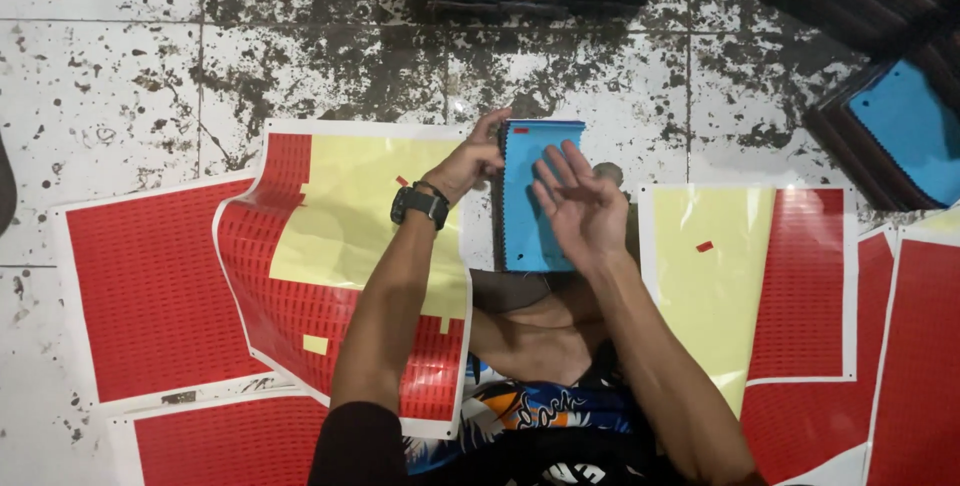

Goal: The person sits on the floor and assembles notebooks by hand. They peel small red adhesive tabs from a red sheet and apply them to the spines of stacked notebooks. The person then stacks the finished notebooks and moves them to a pile on the floor.

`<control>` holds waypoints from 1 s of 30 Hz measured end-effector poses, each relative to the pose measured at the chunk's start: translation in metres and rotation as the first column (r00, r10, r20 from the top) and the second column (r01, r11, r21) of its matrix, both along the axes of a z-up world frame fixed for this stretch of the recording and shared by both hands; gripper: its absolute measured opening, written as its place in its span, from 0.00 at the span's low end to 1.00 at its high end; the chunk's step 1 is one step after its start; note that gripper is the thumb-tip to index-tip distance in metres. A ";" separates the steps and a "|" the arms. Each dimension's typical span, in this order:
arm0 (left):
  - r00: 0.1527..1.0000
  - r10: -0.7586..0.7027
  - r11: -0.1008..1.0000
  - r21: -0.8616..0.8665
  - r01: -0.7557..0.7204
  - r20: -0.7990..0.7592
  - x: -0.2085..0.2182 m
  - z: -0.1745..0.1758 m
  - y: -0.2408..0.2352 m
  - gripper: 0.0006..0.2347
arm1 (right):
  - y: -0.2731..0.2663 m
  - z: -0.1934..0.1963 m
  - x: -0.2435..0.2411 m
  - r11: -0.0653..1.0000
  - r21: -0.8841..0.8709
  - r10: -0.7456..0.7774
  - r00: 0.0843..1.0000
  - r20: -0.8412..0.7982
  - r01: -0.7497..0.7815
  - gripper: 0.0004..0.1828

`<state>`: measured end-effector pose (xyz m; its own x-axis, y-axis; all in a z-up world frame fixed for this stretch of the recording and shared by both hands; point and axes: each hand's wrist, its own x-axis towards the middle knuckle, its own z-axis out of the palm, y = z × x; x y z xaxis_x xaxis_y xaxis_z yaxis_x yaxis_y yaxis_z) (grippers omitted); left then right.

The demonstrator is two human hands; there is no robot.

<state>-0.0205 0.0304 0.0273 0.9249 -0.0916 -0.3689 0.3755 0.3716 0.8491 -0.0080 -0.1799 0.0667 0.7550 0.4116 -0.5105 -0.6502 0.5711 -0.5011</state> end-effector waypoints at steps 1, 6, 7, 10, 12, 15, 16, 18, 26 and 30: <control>1.000 0.002 1.000 0.002 -0.003 0.004 0.003 -0.004 -0.001 0.36 | 0.002 0.007 0.003 1.000 0.002 0.002 1.000 0.004 -0.003 0.41; 0.990 0.136 0.983 0.128 -0.130 -0.044 0.022 -0.054 -0.017 0.31 | 0.003 0.029 0.014 0.701 -0.711 0.277 0.940 0.201 -0.054 0.30; 0.990 0.137 0.983 0.130 -0.130 -0.044 0.025 -0.062 -0.017 0.31 | 0.000 0.019 0.020 0.702 -0.710 0.277 0.940 0.201 -0.055 0.30; 0.986 0.148 0.956 0.267 -0.124 -0.071 0.029 -0.072 -0.018 0.26 | -0.007 0.000 0.035 0.535 -0.844 0.308 0.934 0.183 -0.011 0.33; 0.977 0.211 0.970 0.119 -0.210 0.011 0.020 -0.061 -0.015 0.25 | -0.008 0.003 0.042 0.572 -0.818 0.416 0.880 0.229 -0.058 0.49; 0.971 0.219 0.972 0.062 -0.225 0.096 0.009 -0.035 -0.017 0.25 | -0.002 0.031 0.039 0.595 -0.785 0.494 0.849 0.187 -0.173 0.58; 0.971 0.217 0.972 0.064 -0.224 0.099 0.006 -0.033 -0.018 0.25 | -0.002 0.032 0.040 0.597 -0.783 0.493 0.849 0.190 -0.171 0.58; 0.966 0.194 0.980 0.002 -0.198 0.171 0.000 -0.027 -0.019 0.25 | -0.001 0.035 0.044 0.585 -0.770 0.587 0.789 0.183 -0.256 0.61; 0.944 0.291 0.949 -0.174 -0.263 0.156 -0.008 -0.036 -0.025 0.25 | -0.025 -0.020 0.058 0.670 -0.725 0.588 0.710 0.389 -0.158 0.41; 0.917 0.349 0.930 -0.194 -0.314 0.191 -0.011 -0.020 -0.033 0.26 | -0.020 -0.011 0.040 0.784 -0.601 0.523 0.688 0.504 -0.156 0.33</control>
